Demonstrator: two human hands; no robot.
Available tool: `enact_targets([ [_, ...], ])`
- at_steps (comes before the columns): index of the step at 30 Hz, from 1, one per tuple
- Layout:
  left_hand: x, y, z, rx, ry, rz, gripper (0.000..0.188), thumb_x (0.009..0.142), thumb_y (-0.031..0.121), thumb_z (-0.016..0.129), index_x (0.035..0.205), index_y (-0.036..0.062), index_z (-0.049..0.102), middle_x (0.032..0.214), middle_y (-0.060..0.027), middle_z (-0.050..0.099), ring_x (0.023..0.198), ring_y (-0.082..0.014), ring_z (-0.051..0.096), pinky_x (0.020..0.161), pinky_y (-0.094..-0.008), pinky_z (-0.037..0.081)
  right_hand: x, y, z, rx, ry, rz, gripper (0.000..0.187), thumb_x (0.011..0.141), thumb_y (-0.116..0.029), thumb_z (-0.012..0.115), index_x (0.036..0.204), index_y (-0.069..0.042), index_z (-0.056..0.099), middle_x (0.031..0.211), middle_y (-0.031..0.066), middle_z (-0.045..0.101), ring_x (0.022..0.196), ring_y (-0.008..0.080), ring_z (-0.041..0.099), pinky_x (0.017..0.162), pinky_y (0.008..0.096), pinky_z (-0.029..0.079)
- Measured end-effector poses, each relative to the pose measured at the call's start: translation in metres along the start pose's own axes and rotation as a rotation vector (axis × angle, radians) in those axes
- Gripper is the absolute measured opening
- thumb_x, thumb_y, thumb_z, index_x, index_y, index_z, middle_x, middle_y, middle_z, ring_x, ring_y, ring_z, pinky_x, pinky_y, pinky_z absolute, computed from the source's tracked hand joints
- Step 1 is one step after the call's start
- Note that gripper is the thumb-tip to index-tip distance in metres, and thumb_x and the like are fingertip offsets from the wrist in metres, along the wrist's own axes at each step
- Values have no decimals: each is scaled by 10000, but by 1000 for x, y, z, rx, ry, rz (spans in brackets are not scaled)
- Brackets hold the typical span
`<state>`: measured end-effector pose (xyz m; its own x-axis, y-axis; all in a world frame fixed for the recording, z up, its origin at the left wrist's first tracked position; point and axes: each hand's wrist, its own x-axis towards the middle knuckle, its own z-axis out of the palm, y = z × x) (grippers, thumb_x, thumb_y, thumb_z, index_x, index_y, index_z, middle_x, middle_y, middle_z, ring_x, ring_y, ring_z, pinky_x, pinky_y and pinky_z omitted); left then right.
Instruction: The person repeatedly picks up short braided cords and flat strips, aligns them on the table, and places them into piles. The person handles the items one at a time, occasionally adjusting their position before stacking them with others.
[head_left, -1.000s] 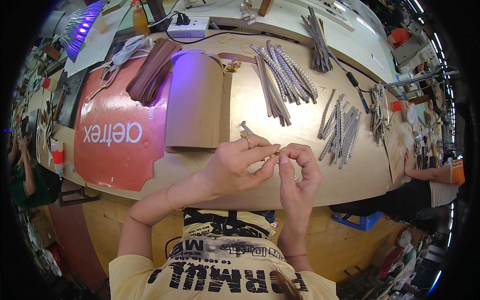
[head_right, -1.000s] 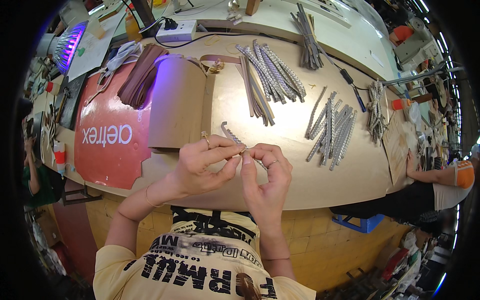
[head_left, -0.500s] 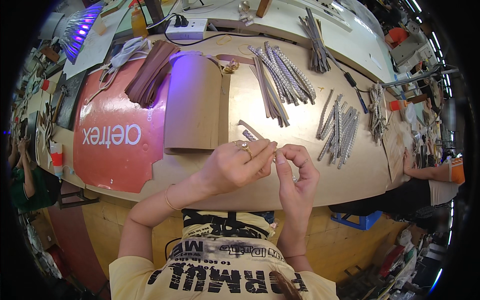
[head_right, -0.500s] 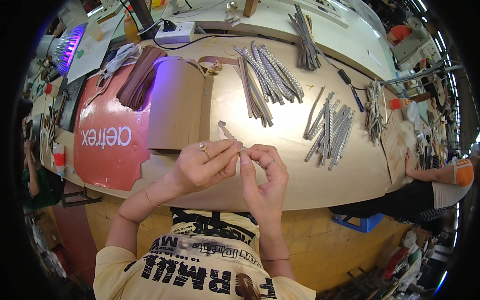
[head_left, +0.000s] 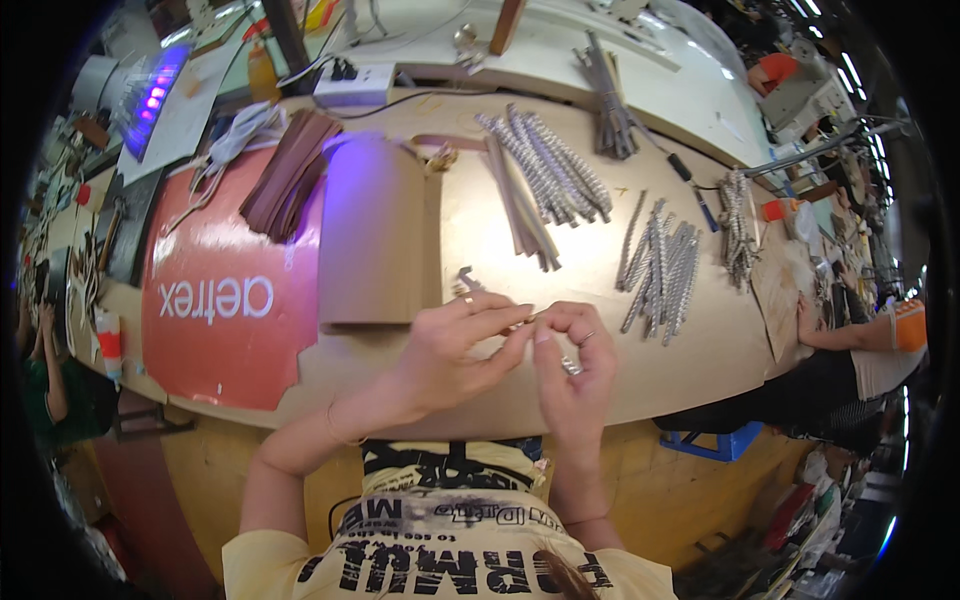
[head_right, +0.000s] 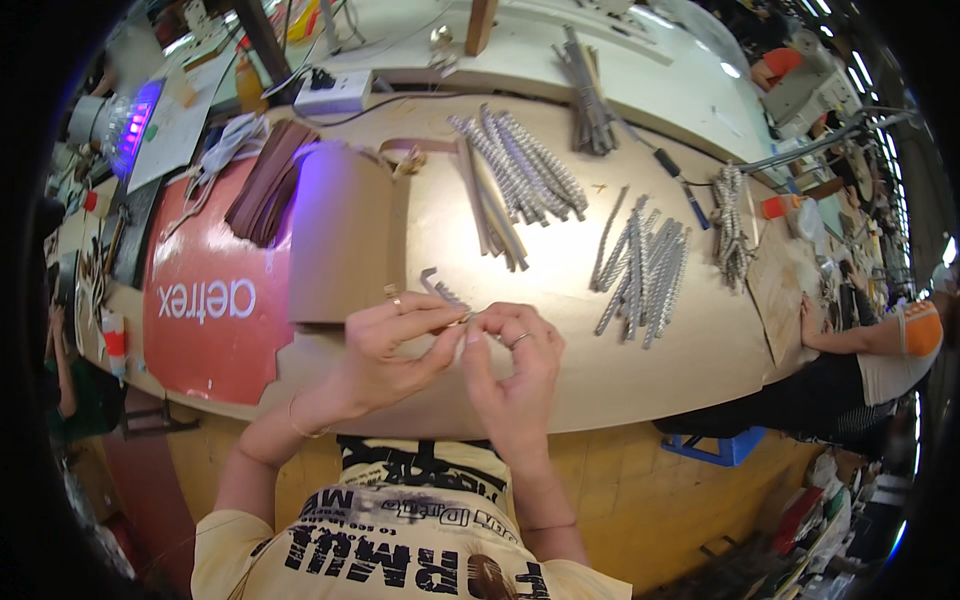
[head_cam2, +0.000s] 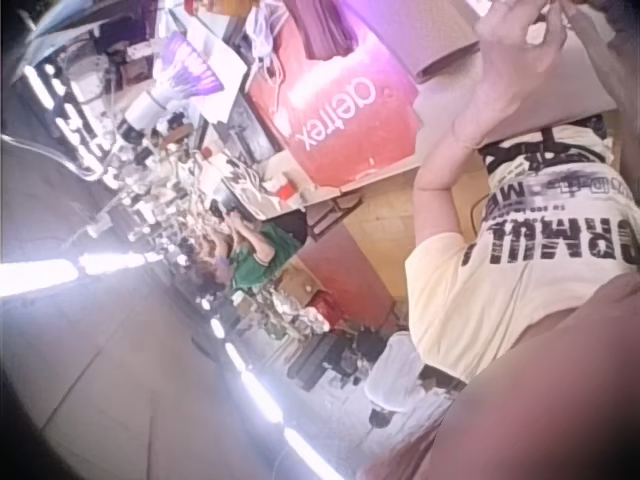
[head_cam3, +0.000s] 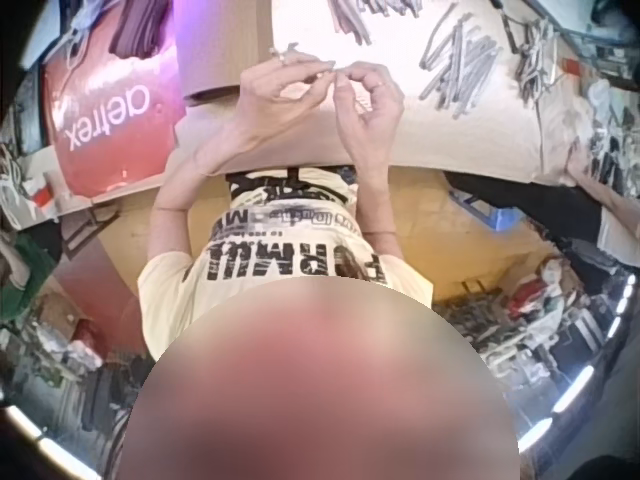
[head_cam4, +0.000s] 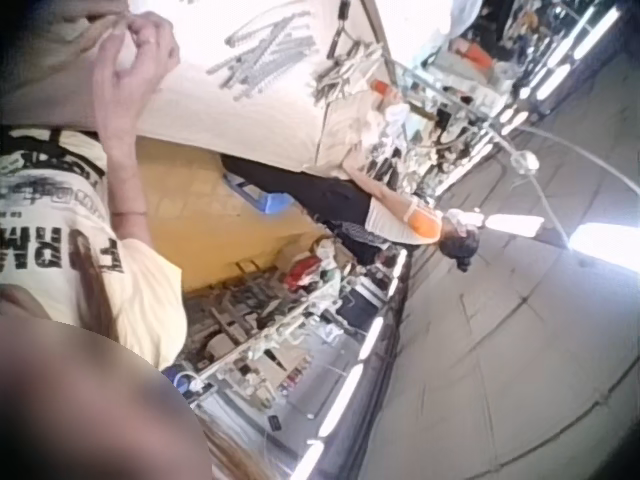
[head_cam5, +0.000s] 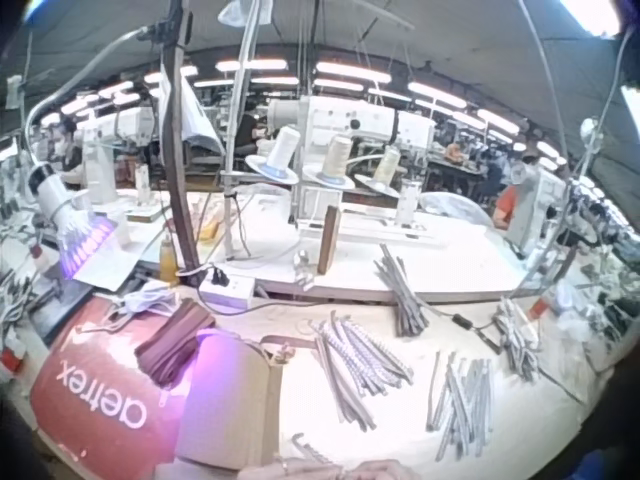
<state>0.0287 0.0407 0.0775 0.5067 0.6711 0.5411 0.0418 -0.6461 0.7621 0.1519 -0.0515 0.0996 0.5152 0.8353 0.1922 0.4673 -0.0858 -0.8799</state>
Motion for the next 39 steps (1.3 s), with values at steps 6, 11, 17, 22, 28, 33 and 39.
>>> enact_targets([
  [6,13,8,-12,-249,-118,-351,122,829,-13,705,945,-39,732,924,-126,723,779,-158,707,698,-248,565,5,-2,6,-133,75,-216,103,833,-114,675,917,-58,656,980,63,634,962,246,581,927,392,366],
  [11,15,8,-10,-539,-92,-550,113,899,-22,647,967,-53,731,966,-121,711,832,-139,686,742,-241,560,6,-4,6,-145,98,-235,106,831,-120,667,915,-57,658,974,61,631,960,223,593,932,397,360],
  [17,11,6,-8,-614,-84,-573,129,913,-14,646,1003,-44,734,976,-125,706,850,-126,673,755,-235,550,7,0,5,-118,100,-237,105,833,-121,666,914,-55,658,982,69,632,972,234,591,932,395,367],
  [22,12,12,-10,-506,-104,-520,131,910,-15,652,1006,-41,737,972,-121,708,846,-112,657,735,-226,541,4,-1,3,-71,106,-240,104,840,-116,661,921,-50,655,991,82,630,980,256,588,928,391,379],
  [28,13,15,-10,-486,-98,-475,138,906,-23,648,1007,-39,740,942,-118,715,818,-107,651,713,-215,527,4,-3,0,-5,82,-198,103,854,-114,654,925,-40,651,994,92,627,980,275,580,912,385,399],
  [33,16,15,-9,-495,-86,-419,141,904,-28,645,1005,-33,744,947,-122,717,807,-102,647,699,-211,521,7,-3,-2,12,85,-236,94,861,-79,670,946,-38,670,991,102,647,936,257,598,843,345,461],
  [39,15,19,-11,-466,-93,-419,146,902,-31,645,1009,-28,744,951,-119,716,810,-96,647,688,-204,522,8,-1,-2,78,71,-232,97,854,-92,655,930,-32,648,991,109,624,942,289,586,867,376,428],
])
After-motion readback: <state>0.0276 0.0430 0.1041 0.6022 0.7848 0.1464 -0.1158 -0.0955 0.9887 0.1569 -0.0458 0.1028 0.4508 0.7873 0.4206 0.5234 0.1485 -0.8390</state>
